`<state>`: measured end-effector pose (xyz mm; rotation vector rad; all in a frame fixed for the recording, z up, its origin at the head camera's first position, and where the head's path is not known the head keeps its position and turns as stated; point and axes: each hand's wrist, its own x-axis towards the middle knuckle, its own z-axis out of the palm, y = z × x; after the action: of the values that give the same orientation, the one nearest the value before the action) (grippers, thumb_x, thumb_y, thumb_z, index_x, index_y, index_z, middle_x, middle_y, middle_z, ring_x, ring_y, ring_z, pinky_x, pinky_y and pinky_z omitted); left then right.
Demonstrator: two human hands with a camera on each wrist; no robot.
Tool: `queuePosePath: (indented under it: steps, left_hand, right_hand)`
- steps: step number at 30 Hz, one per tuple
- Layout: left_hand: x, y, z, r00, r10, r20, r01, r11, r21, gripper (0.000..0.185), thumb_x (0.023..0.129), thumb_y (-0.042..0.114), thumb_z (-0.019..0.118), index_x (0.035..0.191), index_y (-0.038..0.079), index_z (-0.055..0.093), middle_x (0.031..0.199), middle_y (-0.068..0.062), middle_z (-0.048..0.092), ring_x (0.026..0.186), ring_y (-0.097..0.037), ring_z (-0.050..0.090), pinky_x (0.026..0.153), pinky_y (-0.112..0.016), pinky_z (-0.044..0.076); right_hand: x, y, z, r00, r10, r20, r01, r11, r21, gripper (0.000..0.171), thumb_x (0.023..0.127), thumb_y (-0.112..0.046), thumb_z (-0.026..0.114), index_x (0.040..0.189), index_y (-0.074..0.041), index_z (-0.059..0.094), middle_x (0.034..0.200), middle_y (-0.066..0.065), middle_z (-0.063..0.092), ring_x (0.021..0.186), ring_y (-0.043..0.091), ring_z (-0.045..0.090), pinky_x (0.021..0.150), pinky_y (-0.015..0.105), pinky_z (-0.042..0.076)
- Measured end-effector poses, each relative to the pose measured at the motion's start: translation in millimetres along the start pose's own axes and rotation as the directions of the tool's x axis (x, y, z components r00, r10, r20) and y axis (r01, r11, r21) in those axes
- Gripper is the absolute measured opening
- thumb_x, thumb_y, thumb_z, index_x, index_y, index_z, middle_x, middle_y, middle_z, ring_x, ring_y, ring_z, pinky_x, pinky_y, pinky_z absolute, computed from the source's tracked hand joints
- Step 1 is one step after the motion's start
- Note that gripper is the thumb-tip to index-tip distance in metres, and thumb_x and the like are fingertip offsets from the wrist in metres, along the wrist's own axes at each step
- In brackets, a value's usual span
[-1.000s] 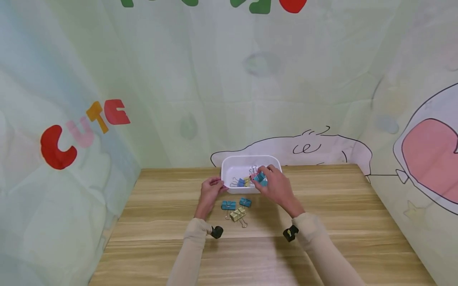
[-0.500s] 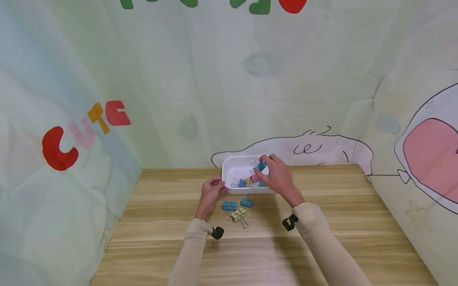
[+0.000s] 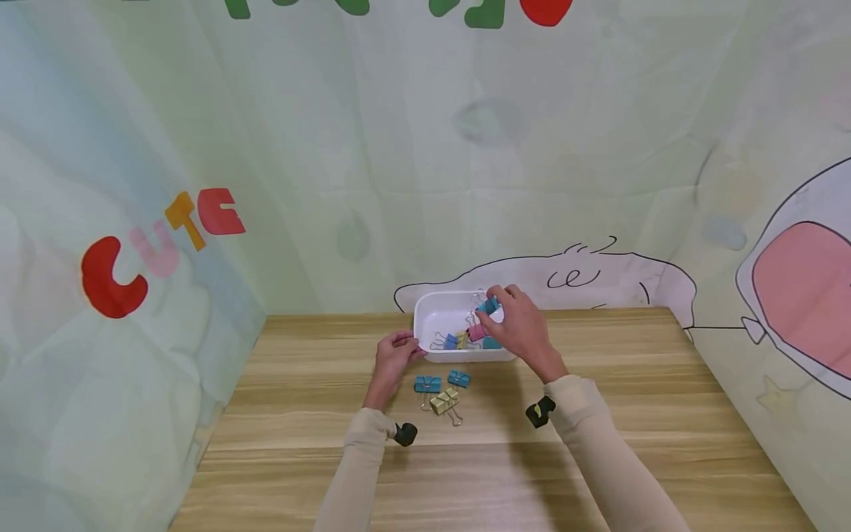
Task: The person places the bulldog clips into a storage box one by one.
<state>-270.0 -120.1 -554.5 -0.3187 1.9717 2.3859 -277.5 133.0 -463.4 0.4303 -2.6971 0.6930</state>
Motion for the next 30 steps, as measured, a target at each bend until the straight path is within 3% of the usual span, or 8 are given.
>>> queuePosePath:
  steps: [6,12,15,22,26,30]
  left_hand:
    - [-0.4,-0.1,1.1,1.0,0.0,0.002,0.0,1.0,-0.014,0.033,0.1,-0.007,0.06,0.131,-0.017,0.054,0.114,-0.021,0.055,0.101,-0.037,0.067,0.087,-0.032,0.065]
    - [-0.1,0.9,1.9,1.0,0.008,0.002,-0.007,1.0,-0.021,0.034,0.1,-0.007,0.06,0.131,-0.018,0.053,0.112,-0.02,0.055,0.101,-0.037,0.066,0.085,-0.029,0.066]
    - [-0.2,1.4,2.2,1.0,0.012,0.003,-0.012,1.0,-0.021,0.034,0.099,-0.008,0.06,0.131,-0.018,0.053,0.111,-0.02,0.055,0.1,-0.036,0.067,0.086,-0.032,0.066]
    - [0.8,0.4,1.2,1.0,0.013,-0.002,-0.013,1.0,-0.012,0.033,0.099,-0.008,0.061,0.13,-0.018,0.054,0.107,-0.018,0.056,0.088,-0.024,0.068,0.09,-0.037,0.065]
    - [1.8,-1.1,0.5,1.0,0.009,0.001,-0.009,1.0,-0.017,0.033,0.099,-0.008,0.06,0.13,-0.019,0.053,0.106,-0.019,0.055,0.088,-0.024,0.068,0.091,-0.039,0.064]
    - [1.8,-2.3,0.6,1.0,0.011,0.003,-0.011,1.0,-0.014,0.034,0.099,-0.009,0.06,0.13,-0.02,0.052,0.107,-0.019,0.055,0.09,-0.028,0.068,0.092,-0.042,0.064]
  right_hand:
    - [-3.0,3.6,2.1,1.0,-0.003,-0.021,0.003,1.0,0.001,0.071,0.088,-0.052,0.08,0.145,-0.015,0.059,0.137,0.021,0.056,0.105,0.037,0.065,0.072,0.046,0.067]
    - [-10.5,3.6,3.8,0.997,-0.073,0.002,0.073,0.997,0.015,0.071,0.091,-0.049,0.078,0.149,-0.016,0.055,0.136,0.022,0.055,0.09,0.034,0.066,0.063,0.039,0.063]
    - [-15.7,2.7,5.8,0.994,-0.109,0.025,0.108,0.993,0.043,0.069,0.091,-0.044,0.08,0.149,-0.016,0.056,0.137,0.021,0.055,0.09,0.033,0.065,0.07,0.042,0.065]
    - [-28.2,-0.9,12.6,0.979,-0.174,0.109,0.159,0.978,0.133,0.064,0.09,-0.039,0.083,0.146,-0.02,0.059,0.137,0.015,0.055,0.107,0.033,0.064,0.092,0.055,0.063]
    - [-35.9,-1.1,17.8,0.964,-0.235,0.125,0.215,0.964,0.157,0.059,0.09,-0.033,0.083,0.143,-0.017,0.061,0.134,0.011,0.057,0.107,0.03,0.063,0.094,0.052,0.062]
    - [-45.1,0.9,26.1,0.948,-0.283,0.148,0.257,0.95,0.175,0.055,0.092,-0.032,0.081,0.142,-0.017,0.062,0.134,0.008,0.057,0.103,0.027,0.064,0.088,0.044,0.063]
